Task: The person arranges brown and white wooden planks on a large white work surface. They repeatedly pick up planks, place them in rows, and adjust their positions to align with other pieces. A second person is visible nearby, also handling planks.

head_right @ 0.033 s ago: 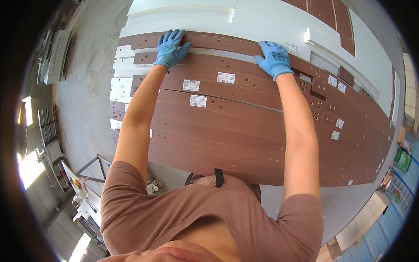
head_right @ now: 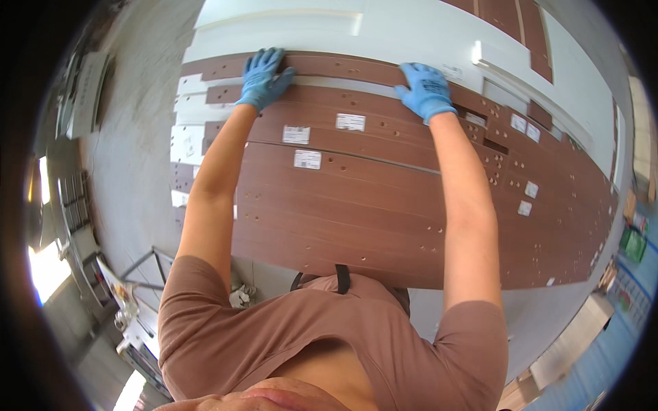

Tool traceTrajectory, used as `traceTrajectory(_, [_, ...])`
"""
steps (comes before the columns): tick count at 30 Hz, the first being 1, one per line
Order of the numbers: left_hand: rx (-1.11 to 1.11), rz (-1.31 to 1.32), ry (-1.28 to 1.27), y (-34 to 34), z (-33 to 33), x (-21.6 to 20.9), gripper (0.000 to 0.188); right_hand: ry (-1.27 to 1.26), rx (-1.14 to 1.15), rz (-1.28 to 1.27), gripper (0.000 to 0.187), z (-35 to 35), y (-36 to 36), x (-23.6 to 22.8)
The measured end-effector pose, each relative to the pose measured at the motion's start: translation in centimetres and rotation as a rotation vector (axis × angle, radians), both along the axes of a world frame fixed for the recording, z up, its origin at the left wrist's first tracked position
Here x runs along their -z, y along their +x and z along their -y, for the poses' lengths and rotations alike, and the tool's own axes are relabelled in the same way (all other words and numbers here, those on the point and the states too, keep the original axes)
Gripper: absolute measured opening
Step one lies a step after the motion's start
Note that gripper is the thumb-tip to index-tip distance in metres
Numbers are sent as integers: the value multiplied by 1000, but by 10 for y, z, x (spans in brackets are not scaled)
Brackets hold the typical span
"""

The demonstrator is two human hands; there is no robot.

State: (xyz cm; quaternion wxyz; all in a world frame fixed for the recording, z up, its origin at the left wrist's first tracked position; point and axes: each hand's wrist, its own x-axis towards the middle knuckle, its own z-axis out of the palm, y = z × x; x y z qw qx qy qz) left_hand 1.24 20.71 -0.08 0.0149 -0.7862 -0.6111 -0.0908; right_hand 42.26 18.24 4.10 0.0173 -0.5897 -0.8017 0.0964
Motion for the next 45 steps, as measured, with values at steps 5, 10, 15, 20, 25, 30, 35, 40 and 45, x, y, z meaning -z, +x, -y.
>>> traceTrajectory(5, [42,17,19,-5,-8,19,68,-18,22,14,58,4,6,0])
traceTrajectory(10, [-7,-16,-15,-9,-11,28,72,-70,46,90,52,4,3,-4])
traceTrajectory(15, [-30,-49,-38,-9,-12,31,73,-49,-5,142,47,3,8,-3])
traceTrajectory(20, [-33,-80,-64,-5,-14,32,73,11,-18,149,45,7,13,5])
traceTrajectory(25, [-41,-73,-56,-5,-14,35,73,129,-30,133,45,16,16,8])
traceTrajectory(30, [-38,-42,19,-2,-10,35,72,239,29,3,46,52,21,0])
traceTrajectory(35, [58,79,197,23,17,11,70,381,72,-267,45,156,29,-13])
traceTrajectory(40, [231,224,235,76,112,-30,70,311,270,-298,47,289,53,-29])
traceTrajectory(45, [253,398,-80,140,252,-66,73,289,375,-224,53,392,89,-29])
